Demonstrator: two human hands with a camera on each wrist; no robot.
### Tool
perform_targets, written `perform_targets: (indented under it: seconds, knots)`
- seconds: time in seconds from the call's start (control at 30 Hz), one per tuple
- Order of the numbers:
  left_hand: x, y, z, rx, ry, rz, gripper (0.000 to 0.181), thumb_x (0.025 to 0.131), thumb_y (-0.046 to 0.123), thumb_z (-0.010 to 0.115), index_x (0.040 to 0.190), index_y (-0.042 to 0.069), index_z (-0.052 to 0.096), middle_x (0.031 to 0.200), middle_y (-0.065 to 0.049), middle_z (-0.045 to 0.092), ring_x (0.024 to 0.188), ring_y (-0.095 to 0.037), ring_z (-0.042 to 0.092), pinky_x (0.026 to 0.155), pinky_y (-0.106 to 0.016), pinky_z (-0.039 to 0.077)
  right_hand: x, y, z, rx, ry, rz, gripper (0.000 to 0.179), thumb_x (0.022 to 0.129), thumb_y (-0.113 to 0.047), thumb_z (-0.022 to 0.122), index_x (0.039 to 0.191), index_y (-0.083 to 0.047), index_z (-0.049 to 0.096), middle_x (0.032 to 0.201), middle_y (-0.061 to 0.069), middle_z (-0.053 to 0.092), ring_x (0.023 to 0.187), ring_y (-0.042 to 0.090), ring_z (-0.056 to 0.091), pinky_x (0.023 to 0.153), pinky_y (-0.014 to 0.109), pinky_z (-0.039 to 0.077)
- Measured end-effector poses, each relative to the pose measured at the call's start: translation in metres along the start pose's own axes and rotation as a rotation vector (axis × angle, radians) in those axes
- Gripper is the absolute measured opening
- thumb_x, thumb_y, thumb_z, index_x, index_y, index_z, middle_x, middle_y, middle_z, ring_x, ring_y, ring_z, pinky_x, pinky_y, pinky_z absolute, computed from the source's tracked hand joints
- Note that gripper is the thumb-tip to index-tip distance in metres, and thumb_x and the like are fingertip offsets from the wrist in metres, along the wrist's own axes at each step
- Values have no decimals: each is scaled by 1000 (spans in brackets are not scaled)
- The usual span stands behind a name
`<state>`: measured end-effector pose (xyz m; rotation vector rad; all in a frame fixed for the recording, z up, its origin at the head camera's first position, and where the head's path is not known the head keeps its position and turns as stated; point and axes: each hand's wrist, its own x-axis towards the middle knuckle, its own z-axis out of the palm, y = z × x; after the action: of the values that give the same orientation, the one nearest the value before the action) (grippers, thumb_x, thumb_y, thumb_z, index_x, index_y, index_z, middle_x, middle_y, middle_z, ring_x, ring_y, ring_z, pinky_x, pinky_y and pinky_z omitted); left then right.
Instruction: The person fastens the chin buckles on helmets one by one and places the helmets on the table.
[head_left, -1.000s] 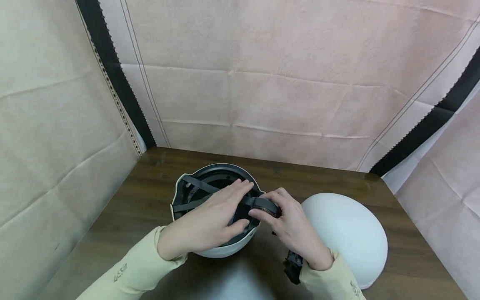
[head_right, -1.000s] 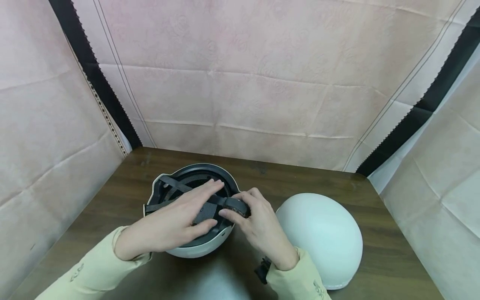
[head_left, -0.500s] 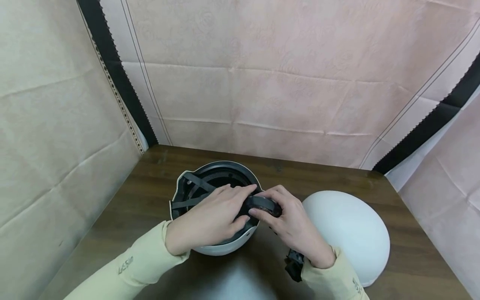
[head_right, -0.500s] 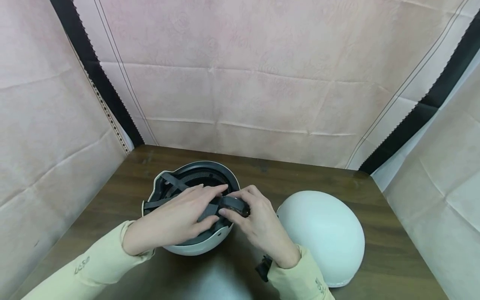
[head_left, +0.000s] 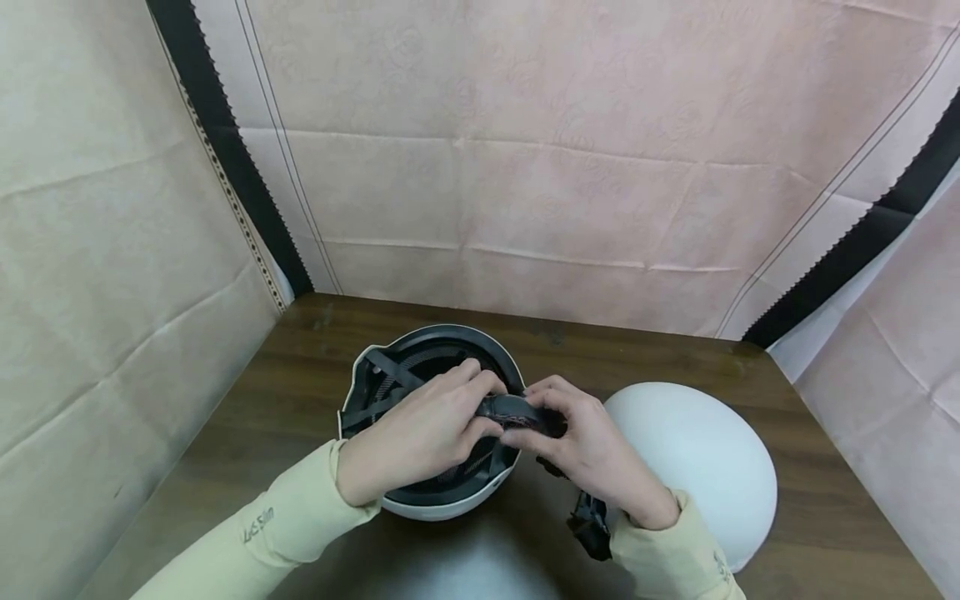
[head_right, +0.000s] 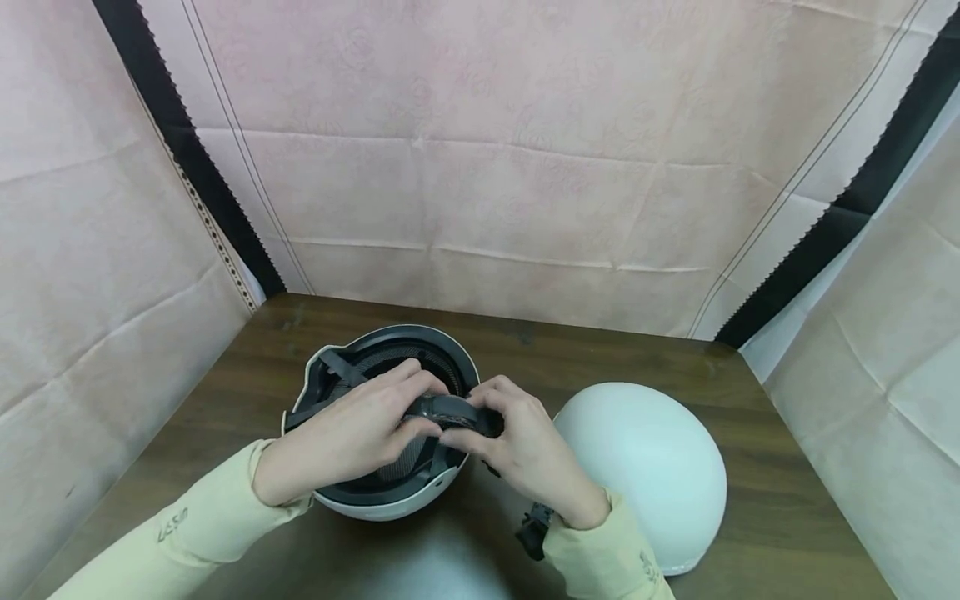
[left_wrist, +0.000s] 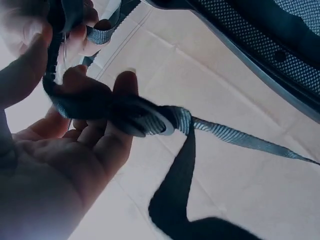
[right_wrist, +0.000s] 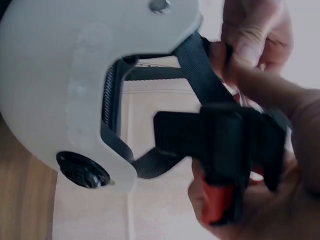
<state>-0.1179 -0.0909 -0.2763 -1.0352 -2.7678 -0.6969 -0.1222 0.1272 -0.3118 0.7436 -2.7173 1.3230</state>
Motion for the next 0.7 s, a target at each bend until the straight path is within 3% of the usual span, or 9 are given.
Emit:
perform_targets:
  seconds: [0.13,0.3,0.4,0.57,0.7]
  knots:
    - [-1,-1,-3,-55,33,-65,26,90,26,71,112,13,64,94,5,52,72,-9,50,66,-24,46,-4,3,-5,-66,-40,-27,33,79,-16,82,109,-19,69,118,-8,55,97,10,59,79,29,52]
    - [-4,-2,-6,-90,72,-91,23,90,25,72,108,15,64,92,7,51,64,-7,49,59,-24,45,-6,4,-9,-77,-23,-85,52,77,5,73,122,-15,56,117,-3,54,95,11,59,81,32,51]
    - [-5,-2,-8,-101,100,-105,20,90,24,71,105,15,64,92,8,52,62,-6,49,56,-25,45,-6,3,-9,-58,2,-86,49,81,5,68,121,-19,54,112,-7,55,92,10,59,78,30,51]
    - [-6,-2,-10,-108,120,-125,17,89,21,69,102,16,60,86,9,54,65,-7,50,58,-26,45,-6,0,-11,-82,33,-71,30,88,-1,64,108,-24,64,111,-9,55,93,9,57,77,30,49]
    - [-6,-1,-12,-146,108,-158,16,89,18,66,101,15,57,80,6,53,61,-8,50,54,-27,45,-6,0,-13,-90,29,-32,6,92,-25,68,98,-28,67,112,-9,53,98,10,55,79,33,49]
